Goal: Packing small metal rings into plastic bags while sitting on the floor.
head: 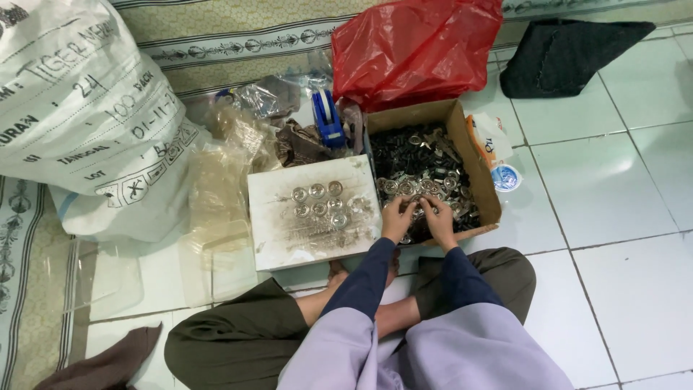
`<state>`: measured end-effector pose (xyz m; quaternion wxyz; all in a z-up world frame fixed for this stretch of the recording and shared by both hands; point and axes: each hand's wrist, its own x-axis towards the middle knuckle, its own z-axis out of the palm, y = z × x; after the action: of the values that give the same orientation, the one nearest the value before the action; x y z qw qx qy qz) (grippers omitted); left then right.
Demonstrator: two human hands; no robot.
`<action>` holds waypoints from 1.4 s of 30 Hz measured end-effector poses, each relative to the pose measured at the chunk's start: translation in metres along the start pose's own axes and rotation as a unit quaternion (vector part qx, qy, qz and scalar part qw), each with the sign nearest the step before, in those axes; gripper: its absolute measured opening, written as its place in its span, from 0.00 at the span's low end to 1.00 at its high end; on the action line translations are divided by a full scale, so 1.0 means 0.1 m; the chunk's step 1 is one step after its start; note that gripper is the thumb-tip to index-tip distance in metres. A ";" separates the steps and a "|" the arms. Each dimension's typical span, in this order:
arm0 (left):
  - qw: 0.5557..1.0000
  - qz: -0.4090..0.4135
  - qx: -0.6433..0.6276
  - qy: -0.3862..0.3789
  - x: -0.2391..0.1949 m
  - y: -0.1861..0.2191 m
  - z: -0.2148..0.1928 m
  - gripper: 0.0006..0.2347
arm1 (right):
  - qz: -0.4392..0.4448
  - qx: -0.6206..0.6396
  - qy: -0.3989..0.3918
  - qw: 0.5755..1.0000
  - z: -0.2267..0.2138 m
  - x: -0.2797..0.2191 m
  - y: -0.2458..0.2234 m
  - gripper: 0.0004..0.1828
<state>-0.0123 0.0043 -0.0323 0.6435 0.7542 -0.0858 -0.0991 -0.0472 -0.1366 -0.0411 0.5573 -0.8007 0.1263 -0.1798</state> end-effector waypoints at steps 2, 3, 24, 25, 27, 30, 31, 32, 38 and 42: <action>1.000 0.010 -0.013 0.016 -0.08 0.08 -0.12 0.10 | 0.001 0.004 -0.009 1.000 0.08 -0.03 -0.17 0.12; 0.999 0.018 -0.026 0.029 -0.11 0.11 -0.19 0.08 | 0.005 0.009 -0.017 1.000 0.13 -0.05 -0.26 0.14; 0.905 0.151 0.379 0.122 -0.72 -0.50 -2.07 0.11 | -0.287 -0.347 -0.207 0.868 1.59 -0.45 -0.73 0.21; 0.905 0.151 0.378 0.122 -0.70 -0.50 -2.08 0.11 | -0.287 -0.348 -0.207 0.868 1.59 -0.44 -0.73 0.21; 0.905 0.142 0.363 0.169 -0.70 -0.52 -2.10 0.17 | -0.278 -0.350 -0.207 0.870 1.60 -0.46 -0.71 0.24; 0.869 0.119 0.452 0.160 -0.69 -0.49 -2.06 0.20 | -0.272 -0.372 -0.205 0.863 1.59 -0.49 -0.78 0.24; 0.870 0.117 0.452 0.160 -0.67 -0.54 -2.03 0.20 | -0.272 -0.372 -0.206 0.863 1.60 -0.51 -0.76 0.24; 0.865 0.084 0.476 0.133 -0.65 -0.58 -2.00 0.20 | -0.270 -0.387 -0.203 0.858 1.62 -0.51 -0.73 0.25; 0.862 0.054 0.493 0.108 -0.61 -0.66 -1.98 0.22 | -0.254 -0.408 -0.212 0.851 1.63 -0.51 -0.71 0.26; 0.866 0.049 0.489 0.095 -0.62 -0.56 -2.00 0.22 | -0.234 -0.398 -0.231 0.856 1.62 -0.47 -0.74 0.26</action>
<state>-0.0203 0.2197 -0.0549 0.2016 0.9727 -0.0984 0.0589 -0.0201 0.0453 -0.0292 0.1452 -0.9787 -0.1368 -0.0491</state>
